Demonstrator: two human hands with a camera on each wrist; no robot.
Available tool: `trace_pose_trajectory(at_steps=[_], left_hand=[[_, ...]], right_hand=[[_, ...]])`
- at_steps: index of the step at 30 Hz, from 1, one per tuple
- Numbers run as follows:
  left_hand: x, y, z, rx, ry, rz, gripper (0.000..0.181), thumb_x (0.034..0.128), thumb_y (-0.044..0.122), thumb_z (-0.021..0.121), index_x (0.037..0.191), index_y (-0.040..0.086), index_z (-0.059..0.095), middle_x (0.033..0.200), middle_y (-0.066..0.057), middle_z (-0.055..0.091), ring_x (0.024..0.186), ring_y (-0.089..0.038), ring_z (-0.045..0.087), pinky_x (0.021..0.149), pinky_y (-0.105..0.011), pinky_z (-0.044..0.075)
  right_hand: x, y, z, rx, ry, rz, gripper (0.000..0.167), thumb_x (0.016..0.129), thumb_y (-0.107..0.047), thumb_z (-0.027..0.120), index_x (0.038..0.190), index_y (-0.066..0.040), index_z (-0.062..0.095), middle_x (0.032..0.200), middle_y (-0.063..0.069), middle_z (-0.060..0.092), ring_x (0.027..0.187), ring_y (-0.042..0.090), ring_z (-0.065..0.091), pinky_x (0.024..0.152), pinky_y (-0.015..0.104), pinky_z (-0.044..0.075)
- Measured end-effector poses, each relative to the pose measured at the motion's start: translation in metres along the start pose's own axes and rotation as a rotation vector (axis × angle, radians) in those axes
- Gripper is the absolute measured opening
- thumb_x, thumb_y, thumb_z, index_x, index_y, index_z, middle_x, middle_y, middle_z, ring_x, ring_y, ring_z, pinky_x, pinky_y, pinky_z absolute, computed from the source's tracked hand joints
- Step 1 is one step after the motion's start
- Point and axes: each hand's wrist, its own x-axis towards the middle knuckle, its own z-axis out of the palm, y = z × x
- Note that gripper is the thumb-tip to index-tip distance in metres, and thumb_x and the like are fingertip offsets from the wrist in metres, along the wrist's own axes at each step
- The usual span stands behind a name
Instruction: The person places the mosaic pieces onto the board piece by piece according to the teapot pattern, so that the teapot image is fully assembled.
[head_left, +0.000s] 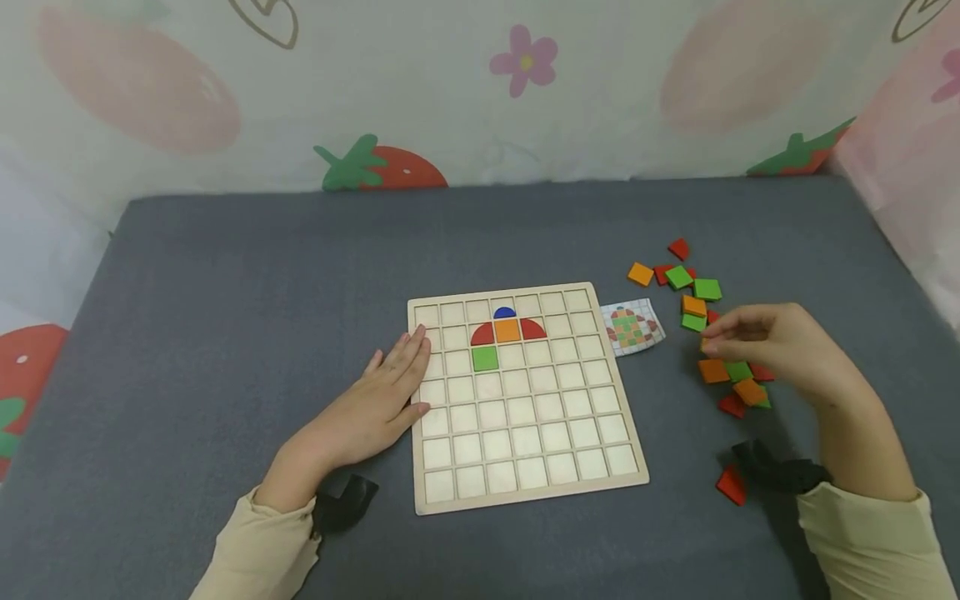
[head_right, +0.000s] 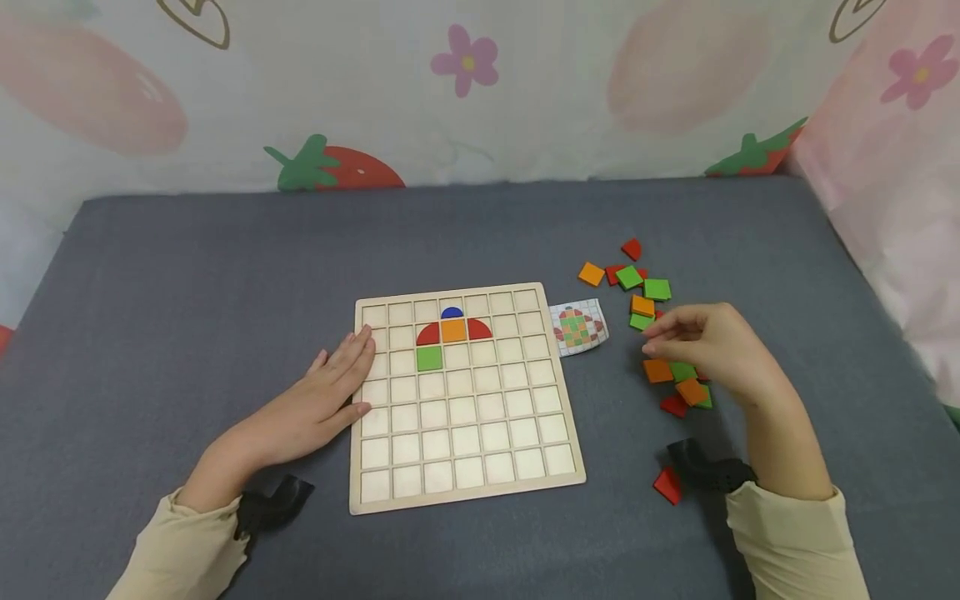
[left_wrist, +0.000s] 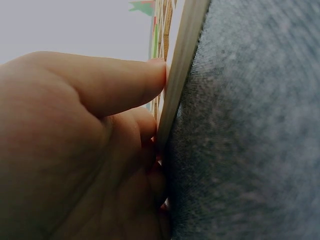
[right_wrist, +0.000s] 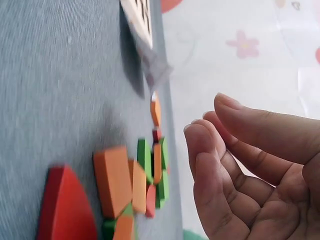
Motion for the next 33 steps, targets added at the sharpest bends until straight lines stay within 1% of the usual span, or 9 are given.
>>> trace_pose_trajectory(at_steps=[2, 4, 9, 15, 19, 25, 33], left_hand=[[0.0, 0.001, -0.001, -0.001, -0.002, 0.0, 0.067, 0.0987, 0.02, 0.049, 0.148, -0.005, 0.011, 0.157, -0.016, 0.0, 0.143, -0.031, 0.002, 0.111, -0.056, 0.007], [0.0, 0.001, -0.001, -0.001, -0.002, 0.0, 0.067, 0.0988, 0.021, 0.049, 0.148, -0.005, 0.011, 0.157, -0.016, 0.001, 0.143, -0.032, 0.002, 0.111, -0.056, 0.007], [0.0, 0.001, -0.001, 0.0, 0.002, 0.001, 0.067, 0.0992, 0.021, 0.048, 0.148, -0.004, 0.011, 0.157, -0.016, 0.0, 0.143, -0.031, 0.002, 0.111, -0.056, 0.008], [0.0, 0.001, 0.0, 0.004, 0.006, 0.0, 0.067, 0.0991, 0.022, 0.048, 0.148, -0.004, 0.012, 0.157, -0.016, 0.001, 0.143, -0.031, 0.002, 0.111, -0.055, 0.007], [0.0, 0.001, 0.0, -0.001, 0.003, 0.004, 0.067, 0.0992, 0.021, 0.048, 0.148, -0.004, 0.011, 0.157, -0.016, 0.0, 0.143, -0.031, 0.001, 0.111, -0.055, 0.007], [0.0, 0.001, -0.001, -0.009, -0.006, 0.007, 0.067, 0.0995, 0.021, 0.048, 0.149, -0.004, 0.01, 0.157, -0.015, -0.001, 0.143, -0.031, 0.0, 0.111, -0.056, 0.006], [0.0, 0.001, -0.001, -0.003, -0.005, 0.008, 0.067, 0.0994, 0.021, 0.048, 0.149, -0.004, 0.01, 0.157, -0.015, -0.001, 0.143, -0.03, 0.0, 0.111, -0.055, 0.006]], right_hand=[[0.001, 0.005, -0.004, 0.005, -0.001, 0.01, 0.035, 0.086, -0.026, 0.071, 0.105, 0.003, 0.065, 0.084, -0.005, 0.069, 0.077, 0.011, 0.061, 0.064, 0.026, 0.05], [0.001, 0.011, -0.007, 0.008, -0.003, 0.015, 0.036, 0.087, -0.025, 0.07, 0.107, 0.004, 0.065, 0.085, -0.005, 0.069, 0.078, 0.011, 0.061, 0.067, 0.025, 0.05], [0.002, 0.023, -0.015, -0.005, -0.02, 0.036, 0.035, 0.088, -0.023, 0.069, 0.108, 0.005, 0.064, 0.085, -0.005, 0.068, 0.077, 0.012, 0.061, 0.067, 0.024, 0.049], [0.004, 0.039, -0.021, -0.03, -0.079, 0.082, 0.034, 0.089, -0.02, 0.068, 0.108, 0.008, 0.064, 0.085, -0.003, 0.069, 0.073, 0.013, 0.063, 0.067, 0.027, 0.051], [0.005, 0.046, -0.024, -0.04, -0.103, 0.08, 0.033, 0.089, -0.017, 0.067, 0.109, 0.009, 0.063, 0.085, -0.002, 0.069, 0.074, 0.011, 0.064, 0.068, 0.026, 0.052], [0.005, 0.047, -0.021, -0.061, -0.115, 0.066, 0.031, 0.088, -0.015, 0.067, 0.109, 0.008, 0.063, 0.086, 0.002, 0.068, 0.074, 0.01, 0.064, 0.067, 0.027, 0.053], [0.004, 0.046, -0.019, -0.058, -0.15, 0.045, 0.023, 0.087, -0.007, 0.067, 0.105, 0.007, 0.063, 0.087, 0.005, 0.066, 0.076, 0.01, 0.062, 0.068, 0.027, 0.053]])
